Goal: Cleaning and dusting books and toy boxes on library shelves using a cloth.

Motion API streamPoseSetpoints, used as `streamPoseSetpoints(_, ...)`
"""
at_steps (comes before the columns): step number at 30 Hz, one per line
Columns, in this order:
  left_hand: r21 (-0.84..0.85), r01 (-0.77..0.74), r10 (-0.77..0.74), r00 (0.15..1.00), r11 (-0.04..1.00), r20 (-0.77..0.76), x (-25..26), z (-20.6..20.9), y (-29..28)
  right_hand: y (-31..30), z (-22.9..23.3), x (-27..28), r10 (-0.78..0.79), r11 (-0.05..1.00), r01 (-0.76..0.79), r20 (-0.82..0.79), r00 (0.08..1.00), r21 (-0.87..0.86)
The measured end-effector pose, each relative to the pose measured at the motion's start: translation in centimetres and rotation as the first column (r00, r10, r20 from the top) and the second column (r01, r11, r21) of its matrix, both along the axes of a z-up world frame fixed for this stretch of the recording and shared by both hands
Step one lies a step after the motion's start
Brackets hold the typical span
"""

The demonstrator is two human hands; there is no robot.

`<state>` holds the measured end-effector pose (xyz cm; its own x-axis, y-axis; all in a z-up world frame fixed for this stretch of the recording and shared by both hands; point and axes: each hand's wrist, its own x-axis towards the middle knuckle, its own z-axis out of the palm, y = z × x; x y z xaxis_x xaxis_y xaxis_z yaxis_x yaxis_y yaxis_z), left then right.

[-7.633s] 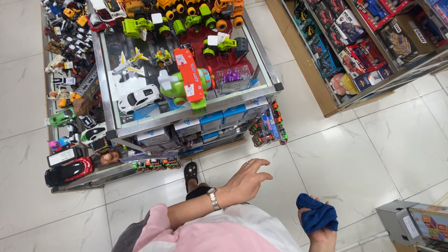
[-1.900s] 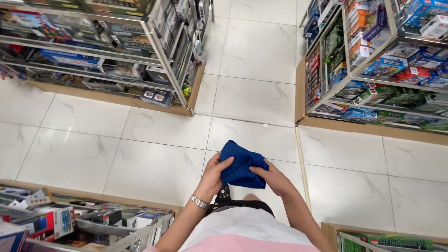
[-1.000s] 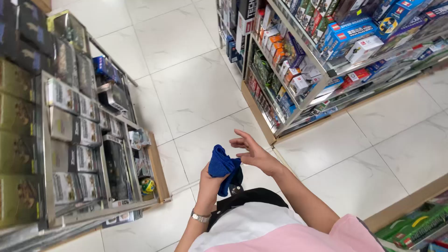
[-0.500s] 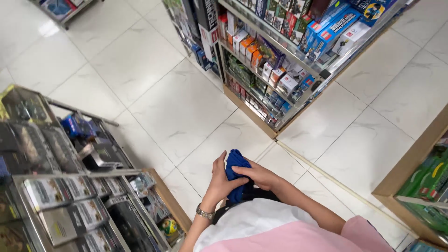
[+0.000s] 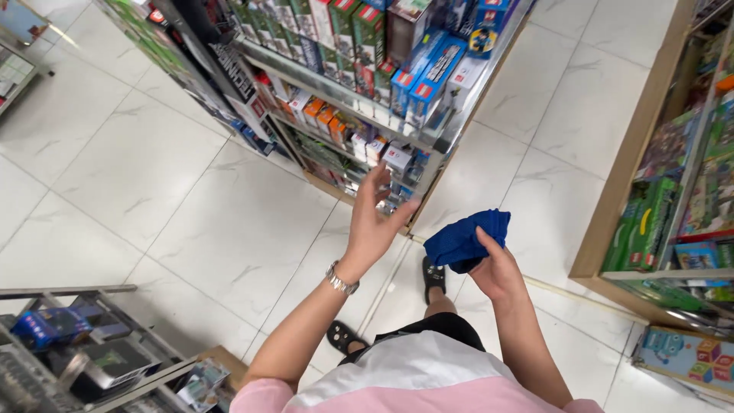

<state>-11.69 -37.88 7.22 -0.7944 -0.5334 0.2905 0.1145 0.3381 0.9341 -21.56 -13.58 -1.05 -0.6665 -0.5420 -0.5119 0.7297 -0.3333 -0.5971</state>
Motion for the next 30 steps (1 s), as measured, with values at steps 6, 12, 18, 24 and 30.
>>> streamPoseSetpoints(6, -0.088, -0.153, 0.143, 0.983, 0.984, -0.114, -22.2, 2.3, 1.9, 5.4, 2.9, -12.0, 0.066, 0.994, -0.085, -0.257, 0.964, -0.062)
streamPoseSetpoints(12, -0.225, -0.459, 0.449, 0.888, 0.859, -0.098, -32.2, 2.8, 1.6, 9.4, 3.0, -19.4, -0.054, 0.996, 0.038, -0.209, 0.976, -0.083)
streamPoseSetpoints(18, -0.107, -0.433, 0.445, 0.887, 0.895, 0.128, -33.4, 5.4, 1.8, 9.8, -0.2, -23.6, -0.057, 0.996, 0.047, -0.122, 0.991, -0.077)
streamPoseSetpoints(24, 0.091, -0.243, 0.249, 0.966, 0.966, -0.07, -29.5, 5.6, 8.9, 5.3, 7.8, -24.9, -0.338, 0.941, 0.287, -0.558, 0.758, -0.18)
streamPoseSetpoints(30, 0.258, -0.099, 0.108, 0.994, 0.961, -0.023, -28.2, -0.6, 14.6, 0.5, 11.1, -25.5, 0.172, 0.945, 0.313, -0.959, -0.226, 0.096)
